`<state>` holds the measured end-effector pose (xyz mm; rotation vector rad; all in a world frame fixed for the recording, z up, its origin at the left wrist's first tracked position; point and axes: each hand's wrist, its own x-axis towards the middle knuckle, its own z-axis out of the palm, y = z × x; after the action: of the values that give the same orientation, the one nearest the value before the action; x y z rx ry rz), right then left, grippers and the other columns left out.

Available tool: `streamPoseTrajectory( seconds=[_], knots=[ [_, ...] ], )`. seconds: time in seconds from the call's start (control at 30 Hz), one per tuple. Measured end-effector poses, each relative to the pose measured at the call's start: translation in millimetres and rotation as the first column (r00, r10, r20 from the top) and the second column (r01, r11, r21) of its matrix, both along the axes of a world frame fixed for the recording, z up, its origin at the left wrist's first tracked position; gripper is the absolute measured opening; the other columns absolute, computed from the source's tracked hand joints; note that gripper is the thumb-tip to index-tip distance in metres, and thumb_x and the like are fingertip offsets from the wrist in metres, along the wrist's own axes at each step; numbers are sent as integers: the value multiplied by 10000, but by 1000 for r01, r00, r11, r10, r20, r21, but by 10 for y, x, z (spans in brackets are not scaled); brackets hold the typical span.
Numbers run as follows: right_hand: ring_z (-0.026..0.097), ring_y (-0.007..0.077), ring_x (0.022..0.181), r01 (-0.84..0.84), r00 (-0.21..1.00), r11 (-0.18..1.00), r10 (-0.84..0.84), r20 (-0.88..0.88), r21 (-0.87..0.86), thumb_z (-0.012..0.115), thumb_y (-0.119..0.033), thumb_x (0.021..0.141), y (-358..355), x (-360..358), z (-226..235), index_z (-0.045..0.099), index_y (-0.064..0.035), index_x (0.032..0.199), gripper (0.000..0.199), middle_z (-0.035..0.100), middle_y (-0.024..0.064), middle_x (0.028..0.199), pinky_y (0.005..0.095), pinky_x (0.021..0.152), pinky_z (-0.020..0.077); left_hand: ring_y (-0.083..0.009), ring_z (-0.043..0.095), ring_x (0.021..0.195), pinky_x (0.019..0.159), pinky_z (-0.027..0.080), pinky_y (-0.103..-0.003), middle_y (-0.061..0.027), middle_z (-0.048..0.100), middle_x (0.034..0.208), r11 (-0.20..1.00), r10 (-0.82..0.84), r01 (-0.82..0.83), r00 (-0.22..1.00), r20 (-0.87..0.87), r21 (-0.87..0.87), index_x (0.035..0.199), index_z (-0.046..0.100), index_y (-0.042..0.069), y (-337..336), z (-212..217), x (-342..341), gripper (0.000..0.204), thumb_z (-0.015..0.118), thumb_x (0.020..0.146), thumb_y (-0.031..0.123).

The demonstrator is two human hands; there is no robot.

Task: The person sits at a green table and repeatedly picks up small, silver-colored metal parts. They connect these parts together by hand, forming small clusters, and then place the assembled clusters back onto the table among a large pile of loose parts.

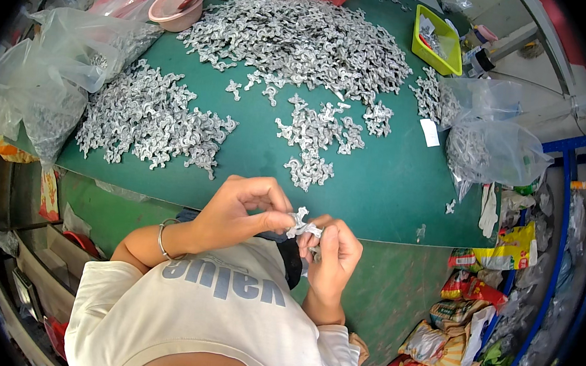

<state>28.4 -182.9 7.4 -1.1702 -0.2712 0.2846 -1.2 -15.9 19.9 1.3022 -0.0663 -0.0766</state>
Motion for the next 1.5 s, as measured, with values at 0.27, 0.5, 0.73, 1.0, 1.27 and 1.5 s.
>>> streamPoseTrajectory(
  seconds=[0.27,0.5,0.73,1.0,1.27,1.5],
  knots=[
    [424,99,452,19,997,999,-17,-80,32,417,-235,925,27,31,-24,453,2,669,351,500,101,632,200,385,283,-100,573,649,603,473,-226,-62,591,710,977,-55,26,989,-134,-210,808,537,-7,-30,-52,41,137,558,860,118],
    [416,69,433,167,982,974,-179,-61,-155,419,-212,926,128,75,-74,521,16,746,308,537,84,673,187,374,278,-92,584,683,622,480,-228,-52,599,734,990,90,-93,996,29,107,816,539,-14,-81,-191,43,122,587,836,96],
    [427,57,434,161,970,978,-182,-160,-135,458,-222,915,130,175,-321,545,19,764,297,555,69,691,181,367,288,-101,582,680,618,482,-233,-57,598,741,999,36,-35,998,-58,14,852,524,-14,-128,-443,62,127,575,845,102],
    [421,44,582,80,997,989,-77,27,-123,480,-189,904,168,228,-540,535,4,807,223,531,48,815,160,445,316,-131,591,722,645,488,-254,-95,607,814,946,-88,2,964,-252,-323,912,505,-24,-135,-549,83,129,529,871,97],
    [398,111,492,86,875,935,94,-475,343,389,-197,930,127,366,-476,461,-35,809,215,487,87,784,197,372,328,-117,584,766,674,481,-254,-77,612,849,992,127,-126,984,-122,11,949,544,-15,-113,-715,153,129,534,862,81],
    [420,130,647,200,781,829,187,-596,522,429,-177,919,76,415,-583,452,-53,907,126,435,57,817,190,399,399,-248,489,907,764,398,-344,-62,527,912,482,240,-512,857,455,710,945,584,40,-78,-1141,927,237,643,717,70]
  ],
)
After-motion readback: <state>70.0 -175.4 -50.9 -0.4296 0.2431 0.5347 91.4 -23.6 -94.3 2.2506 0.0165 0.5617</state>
